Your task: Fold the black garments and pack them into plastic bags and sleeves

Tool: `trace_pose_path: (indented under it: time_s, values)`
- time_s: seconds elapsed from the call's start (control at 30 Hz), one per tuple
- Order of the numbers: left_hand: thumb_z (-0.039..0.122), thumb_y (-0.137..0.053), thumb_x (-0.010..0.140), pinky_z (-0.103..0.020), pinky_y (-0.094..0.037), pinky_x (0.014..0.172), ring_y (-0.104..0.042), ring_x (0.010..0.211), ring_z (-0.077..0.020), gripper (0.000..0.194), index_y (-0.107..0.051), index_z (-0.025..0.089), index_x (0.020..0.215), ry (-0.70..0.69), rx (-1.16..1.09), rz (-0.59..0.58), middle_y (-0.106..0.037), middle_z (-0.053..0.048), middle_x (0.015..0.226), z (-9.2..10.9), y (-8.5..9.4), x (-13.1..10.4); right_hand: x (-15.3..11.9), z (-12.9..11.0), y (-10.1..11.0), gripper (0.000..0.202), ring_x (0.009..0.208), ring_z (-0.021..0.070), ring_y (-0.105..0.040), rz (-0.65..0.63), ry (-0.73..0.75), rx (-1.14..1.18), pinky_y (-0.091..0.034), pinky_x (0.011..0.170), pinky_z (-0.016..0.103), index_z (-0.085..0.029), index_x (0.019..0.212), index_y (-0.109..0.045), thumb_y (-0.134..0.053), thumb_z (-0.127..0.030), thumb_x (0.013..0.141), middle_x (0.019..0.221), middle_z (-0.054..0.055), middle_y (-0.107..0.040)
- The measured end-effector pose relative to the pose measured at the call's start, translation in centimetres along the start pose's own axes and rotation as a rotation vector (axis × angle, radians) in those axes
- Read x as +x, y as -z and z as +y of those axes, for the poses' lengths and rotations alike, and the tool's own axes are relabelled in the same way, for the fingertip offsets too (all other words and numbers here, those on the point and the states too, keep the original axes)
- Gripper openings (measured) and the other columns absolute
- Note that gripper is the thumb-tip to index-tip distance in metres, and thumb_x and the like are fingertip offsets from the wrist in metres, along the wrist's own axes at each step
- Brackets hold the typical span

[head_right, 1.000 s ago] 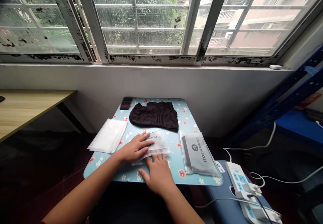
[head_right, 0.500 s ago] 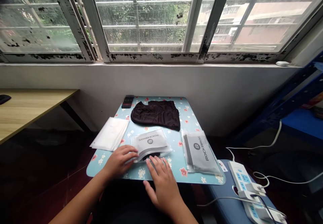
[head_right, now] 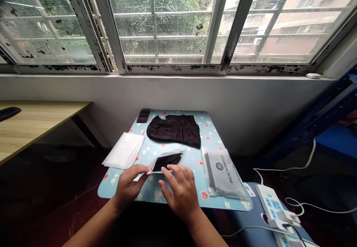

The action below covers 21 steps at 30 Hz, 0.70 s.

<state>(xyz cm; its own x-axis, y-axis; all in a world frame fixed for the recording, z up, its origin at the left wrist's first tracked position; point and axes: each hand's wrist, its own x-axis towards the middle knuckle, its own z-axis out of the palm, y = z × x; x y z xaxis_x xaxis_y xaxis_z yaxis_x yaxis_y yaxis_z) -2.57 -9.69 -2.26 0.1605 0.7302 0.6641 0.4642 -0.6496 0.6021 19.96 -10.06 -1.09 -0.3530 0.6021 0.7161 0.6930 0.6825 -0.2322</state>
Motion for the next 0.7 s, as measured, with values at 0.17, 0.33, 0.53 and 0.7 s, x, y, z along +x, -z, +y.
trace_pose_path:
  time_s: [0.17, 0.33, 0.53, 0.7]
  values:
    - [0.007, -0.063, 0.093, -0.033, -0.061, 0.079, -0.074, 0.088, -0.0205, 0.026, -0.072, 0.024, 0.112, -0.116, -0.036, -0.015, -0.078, -0.006, 0.098, 2.3, 0.3, 0.6, 2.6, -1.8, 1.4, 0.035, 0.114, 0.0222, -0.061, 0.034, 0.14, 0.072, -0.033, 0.115, 0.047, -0.033, 0.123, -0.069, -0.063, -0.017, 0.092, 0.109, 0.0, -0.074]
    - [0.004, -0.065, 0.09, -0.036, -0.062, 0.078, -0.075, 0.09, -0.0228, 0.03, -0.072, 0.025, 0.11, -0.159, -0.011, 0.053, -0.078, -0.007, 0.098, 3.0, 0.6, 0.1, 3.3, -1.8, 1.9, 0.021, 0.109, 0.0191, -0.063, 0.009, 0.137, 0.062, -0.025, 0.119, 0.044, -0.03, 0.106, -0.07, -0.06, -0.017, 0.093, 0.097, -0.003, -0.074]
    - [0.002, -0.066, 0.088, -0.042, -0.064, 0.083, -0.075, 0.096, -0.0258, 0.029, -0.07, 0.023, 0.107, -0.137, -0.097, 0.153, -0.077, -0.007, 0.096, 3.1, 2.6, -0.5, 1.9, 2.2, 3.0, 0.016, 0.106, 0.022, -0.063, 0.034, 0.031, -0.024, -0.027, 0.117, 0.049, -0.025, 0.097, -0.065, -0.054, -0.014, 0.094, 0.095, 0.002, -0.071]
    - [0.016, -0.058, 0.1, -0.053, -0.058, 0.099, -0.073, 0.111, -0.0293, 0.009, -0.062, 0.022, 0.105, 0.078, -0.354, 0.237, -0.078, -0.009, 0.108, 2.8, 3.0, -0.5, 0.2, 4.2, 5.0, 0.009, 0.105, 0.0245, -0.065, -0.017, -0.119, 0.095, -0.038, 0.113, 0.051, -0.025, 0.098, -0.064, -0.057, -0.02, 0.095, 0.101, 0.005, -0.07]
